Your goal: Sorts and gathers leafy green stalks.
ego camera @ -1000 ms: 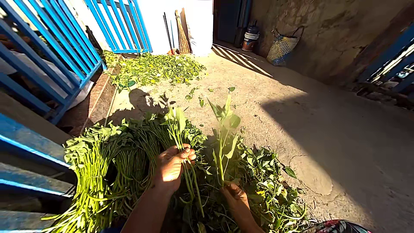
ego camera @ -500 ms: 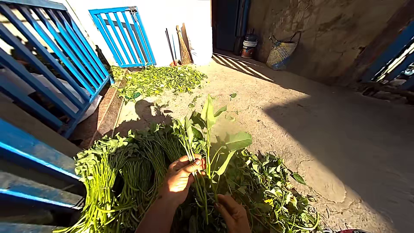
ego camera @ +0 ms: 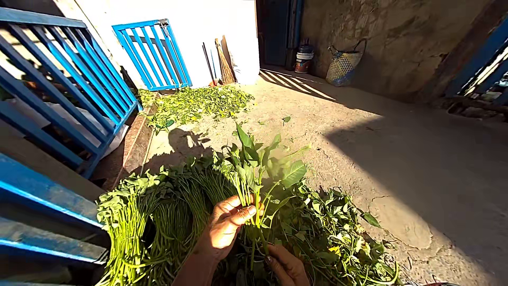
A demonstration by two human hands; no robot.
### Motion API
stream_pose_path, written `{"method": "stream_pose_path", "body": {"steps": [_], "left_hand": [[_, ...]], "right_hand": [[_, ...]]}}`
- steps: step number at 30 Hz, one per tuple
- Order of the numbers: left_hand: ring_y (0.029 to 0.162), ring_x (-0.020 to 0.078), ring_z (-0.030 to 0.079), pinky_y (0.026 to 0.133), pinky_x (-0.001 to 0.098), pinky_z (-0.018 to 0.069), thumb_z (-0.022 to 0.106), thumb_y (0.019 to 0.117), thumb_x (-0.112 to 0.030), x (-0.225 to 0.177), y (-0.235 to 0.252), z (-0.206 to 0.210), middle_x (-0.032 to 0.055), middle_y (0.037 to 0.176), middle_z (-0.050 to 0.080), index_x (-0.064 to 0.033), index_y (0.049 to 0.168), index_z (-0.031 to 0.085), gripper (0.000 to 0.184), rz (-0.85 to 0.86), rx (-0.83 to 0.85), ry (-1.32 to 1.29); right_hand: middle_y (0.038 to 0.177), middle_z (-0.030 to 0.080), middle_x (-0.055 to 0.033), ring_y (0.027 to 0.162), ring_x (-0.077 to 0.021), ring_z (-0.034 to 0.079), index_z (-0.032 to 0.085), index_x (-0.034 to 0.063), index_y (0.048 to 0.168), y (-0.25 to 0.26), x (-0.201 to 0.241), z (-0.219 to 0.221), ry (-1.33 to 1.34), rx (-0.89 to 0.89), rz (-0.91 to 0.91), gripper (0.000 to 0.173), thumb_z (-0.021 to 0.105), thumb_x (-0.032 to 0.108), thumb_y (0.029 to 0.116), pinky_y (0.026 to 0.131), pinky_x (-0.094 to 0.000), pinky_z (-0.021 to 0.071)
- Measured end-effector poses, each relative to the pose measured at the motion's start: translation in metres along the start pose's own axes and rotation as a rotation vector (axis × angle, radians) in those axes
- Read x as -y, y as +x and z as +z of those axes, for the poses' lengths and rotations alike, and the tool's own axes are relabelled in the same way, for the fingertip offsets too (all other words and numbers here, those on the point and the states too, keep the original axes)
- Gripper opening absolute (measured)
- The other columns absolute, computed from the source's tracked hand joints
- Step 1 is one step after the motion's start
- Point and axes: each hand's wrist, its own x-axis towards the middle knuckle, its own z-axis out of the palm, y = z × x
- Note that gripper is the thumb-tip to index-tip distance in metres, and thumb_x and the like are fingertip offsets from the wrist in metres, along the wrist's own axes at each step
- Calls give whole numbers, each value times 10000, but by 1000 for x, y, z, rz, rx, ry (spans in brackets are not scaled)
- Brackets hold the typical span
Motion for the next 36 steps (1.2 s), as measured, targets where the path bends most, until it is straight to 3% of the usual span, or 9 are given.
{"method": "stream_pose_path", "body": {"steps": [3,8,12,16,22,26,32,34,36], "left_hand": [[907,229,717,864,375,600,670,922,3,2,1,-2,177,1007,730,19,1104,714,188,-16,7,29],[959,244,718,913,409,589,650,961,-37,4,1,-9,173,1044,731,-9,1087,735,155,51,183,-6],[948,145,721,885,331,592,760,895,-160,-9,-7,0,65,1020,761,-123,1060,773,170,80,69,23],[927,175,724,842,348,606,791,847,-131,-9,-7,-10,101,1017,749,-88,1075,740,238,80,11,42],[925,229,724,877,382,600,658,952,-49,-2,1,-11,167,1016,740,-5,1080,736,157,96,73,107],[892,274,730,843,395,615,593,954,18,5,1,0,220,985,729,76,1091,689,177,33,-75,61],[740,243,717,700,359,620,543,987,69,10,0,12,192,876,720,65,1046,659,130,17,-440,37],[761,218,735,678,345,628,537,1020,18,-7,3,1,151,919,735,19,1097,648,135,45,-557,54],[798,209,727,711,356,625,519,1046,-32,-21,4,-14,133,952,721,7,1105,622,125,75,-605,110]], "right_hand": [[1033,674,-112,913,-134,644,677,-8,1256,2,4,-1,10,49,69,292,543,158,1056,828,-297,551],[1156,698,-88,1075,-131,660,633,-16,1304,32,36,4,40,-33,80,492,637,372,1000,964,-337,548],[1121,727,-46,1075,-78,679,638,-18,1254,45,70,15,263,-193,263,464,766,276,918,979,-275,557],[1069,709,-51,1008,-83,678,613,-17,1213,58,80,26,507,-317,277,435,801,166,866,919,-247,564],[998,711,-110,935,-156,678,687,-29,1076,68,71,30,640,-380,251,142,593,51,1006,883,-310,571],[786,618,-28,661,-95,623,602,14,1101,64,52,31,36,-291,152,281,440,243,1087,638,-262,560],[854,671,-109,749,-189,675,631,-44,1149,25,27,10,-343,-133,180,361,381,204,1069,733,-372,584],[892,661,-166,796,-276,676,599,-58,1162,0,18,-10,-432,81,327,331,413,193,1053,767,-448,569],[1107,659,-287,1066,-429,657,619,-79,1204,-9,12,-40,-633,447,599,417,512,293,1049,933,-581,517]]}}
